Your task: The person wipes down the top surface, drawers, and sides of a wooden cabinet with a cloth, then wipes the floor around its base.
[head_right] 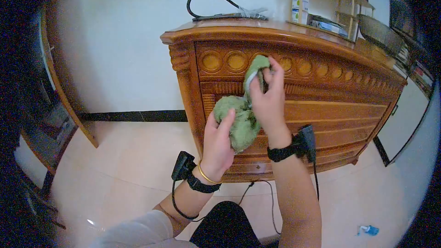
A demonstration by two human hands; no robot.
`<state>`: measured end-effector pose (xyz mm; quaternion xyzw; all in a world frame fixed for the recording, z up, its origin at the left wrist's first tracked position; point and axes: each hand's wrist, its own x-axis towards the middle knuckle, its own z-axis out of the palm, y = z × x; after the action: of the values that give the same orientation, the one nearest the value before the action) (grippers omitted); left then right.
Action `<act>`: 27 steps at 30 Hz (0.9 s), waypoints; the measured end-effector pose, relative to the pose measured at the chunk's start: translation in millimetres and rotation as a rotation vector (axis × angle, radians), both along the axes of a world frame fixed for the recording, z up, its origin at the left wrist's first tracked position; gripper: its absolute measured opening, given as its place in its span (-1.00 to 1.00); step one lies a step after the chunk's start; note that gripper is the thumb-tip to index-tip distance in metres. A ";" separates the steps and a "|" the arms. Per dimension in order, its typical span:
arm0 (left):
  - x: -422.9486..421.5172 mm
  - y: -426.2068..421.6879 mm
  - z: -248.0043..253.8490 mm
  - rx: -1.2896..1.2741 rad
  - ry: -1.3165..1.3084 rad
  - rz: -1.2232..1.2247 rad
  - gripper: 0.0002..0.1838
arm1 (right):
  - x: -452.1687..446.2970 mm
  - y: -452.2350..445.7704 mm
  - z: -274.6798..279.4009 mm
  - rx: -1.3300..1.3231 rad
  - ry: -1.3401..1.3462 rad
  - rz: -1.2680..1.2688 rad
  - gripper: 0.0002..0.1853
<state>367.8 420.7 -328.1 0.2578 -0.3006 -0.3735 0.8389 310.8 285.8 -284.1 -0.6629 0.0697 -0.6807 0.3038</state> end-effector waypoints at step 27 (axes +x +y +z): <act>5.9 -13.5 -26.5 0.096 -0.221 -0.079 -0.63 | -69.0 -10.3 -10.8 -0.276 0.240 -0.809 -0.32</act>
<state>373.7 407.3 -354.6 0.3254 -0.3829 -0.3893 0.7720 241.8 275.5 -294.9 -0.6910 0.2670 -0.6659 -0.0885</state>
